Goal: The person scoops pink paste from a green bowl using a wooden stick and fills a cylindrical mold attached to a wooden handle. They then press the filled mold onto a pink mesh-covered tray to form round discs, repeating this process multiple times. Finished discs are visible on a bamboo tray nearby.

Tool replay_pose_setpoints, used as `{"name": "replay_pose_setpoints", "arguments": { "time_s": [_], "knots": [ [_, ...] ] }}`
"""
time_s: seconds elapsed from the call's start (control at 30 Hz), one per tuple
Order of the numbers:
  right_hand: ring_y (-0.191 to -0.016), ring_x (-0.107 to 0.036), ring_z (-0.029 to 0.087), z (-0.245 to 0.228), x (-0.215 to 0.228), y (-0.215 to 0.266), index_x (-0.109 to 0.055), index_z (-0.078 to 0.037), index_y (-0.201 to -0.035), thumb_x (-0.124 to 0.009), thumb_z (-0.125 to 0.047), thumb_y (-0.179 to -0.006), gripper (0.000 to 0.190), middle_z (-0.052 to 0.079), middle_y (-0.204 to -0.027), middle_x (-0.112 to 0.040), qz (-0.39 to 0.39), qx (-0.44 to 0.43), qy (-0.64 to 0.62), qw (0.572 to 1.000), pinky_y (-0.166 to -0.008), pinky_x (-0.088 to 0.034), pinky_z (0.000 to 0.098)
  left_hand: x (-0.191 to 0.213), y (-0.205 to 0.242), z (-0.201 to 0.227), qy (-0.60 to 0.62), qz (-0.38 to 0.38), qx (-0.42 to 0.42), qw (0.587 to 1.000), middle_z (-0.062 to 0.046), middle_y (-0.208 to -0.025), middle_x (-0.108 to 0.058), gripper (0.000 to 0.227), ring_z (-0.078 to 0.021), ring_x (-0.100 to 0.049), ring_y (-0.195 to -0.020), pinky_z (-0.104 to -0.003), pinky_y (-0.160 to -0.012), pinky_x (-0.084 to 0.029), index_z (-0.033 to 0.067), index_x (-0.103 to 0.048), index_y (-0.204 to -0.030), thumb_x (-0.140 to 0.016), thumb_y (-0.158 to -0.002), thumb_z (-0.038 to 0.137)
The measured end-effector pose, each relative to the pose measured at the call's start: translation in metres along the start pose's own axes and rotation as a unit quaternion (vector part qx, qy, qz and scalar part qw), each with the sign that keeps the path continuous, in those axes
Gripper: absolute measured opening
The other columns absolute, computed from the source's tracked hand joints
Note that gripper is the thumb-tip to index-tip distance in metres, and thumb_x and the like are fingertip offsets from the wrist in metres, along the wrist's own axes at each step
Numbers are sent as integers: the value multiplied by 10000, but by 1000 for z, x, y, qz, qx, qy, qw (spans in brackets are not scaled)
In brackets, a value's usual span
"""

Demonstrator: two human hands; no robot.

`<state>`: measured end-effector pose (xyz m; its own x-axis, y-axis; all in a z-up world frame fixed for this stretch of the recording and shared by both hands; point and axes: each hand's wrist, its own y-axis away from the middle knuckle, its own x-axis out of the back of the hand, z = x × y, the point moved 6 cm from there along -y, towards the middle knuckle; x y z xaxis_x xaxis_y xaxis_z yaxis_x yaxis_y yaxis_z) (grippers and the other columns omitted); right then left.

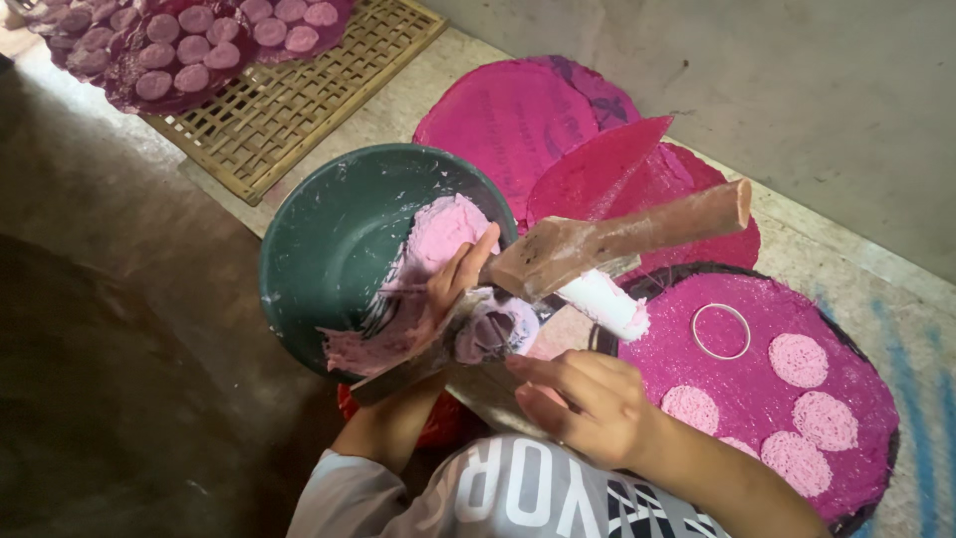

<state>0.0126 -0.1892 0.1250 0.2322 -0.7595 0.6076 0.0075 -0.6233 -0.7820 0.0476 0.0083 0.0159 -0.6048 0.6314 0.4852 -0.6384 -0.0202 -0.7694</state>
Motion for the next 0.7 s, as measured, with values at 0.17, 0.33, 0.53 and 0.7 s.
{"name": "replay_pose_setpoints", "arguments": {
  "time_s": [0.17,0.33,0.53,0.7],
  "knots": [
    [-676,-644,188,-2,-2,-5,-584,-15,-1068,-781,-2,-898,260,233,-1110,-711,20,8,32,999,-515,-474,304,1,-3,7,-32,34,-72,996,-250,-1230,-658,523,-414,-678,-1019,-452,-842,-576,-9,-458,-1475,-593,-991,139],
    [-648,-627,178,-4,-1,-5,-600,-29,-1055,-788,-6,-884,255,217,-1093,-716,8,2,36,999,-501,-461,303,-1,-3,3,-31,26,-11,999,-189,-1103,-674,513,-359,-685,-891,-429,-746,-569,9,-544,-1454,-619,-959,120],
    [-649,-632,191,-3,-4,-5,-599,-21,-1071,-780,-19,-871,270,219,-1090,-712,0,1,28,1000,-503,-464,306,6,-7,7,6,3,-25,1000,-160,-1019,-630,562,-337,-667,-858,-419,-737,-569,-10,-502,-1469,-643,-951,157],
    [-639,-629,191,-2,-6,-4,-582,-25,-1072,-785,-27,-862,292,219,-1084,-717,1,-5,24,1000,-497,-462,307,9,-10,14,1,-20,-8,1000,-158,-1018,-632,553,-326,-654,-835,-422,-716,-555,2,-512,-1479,-631,-960,149]
  ]
}}
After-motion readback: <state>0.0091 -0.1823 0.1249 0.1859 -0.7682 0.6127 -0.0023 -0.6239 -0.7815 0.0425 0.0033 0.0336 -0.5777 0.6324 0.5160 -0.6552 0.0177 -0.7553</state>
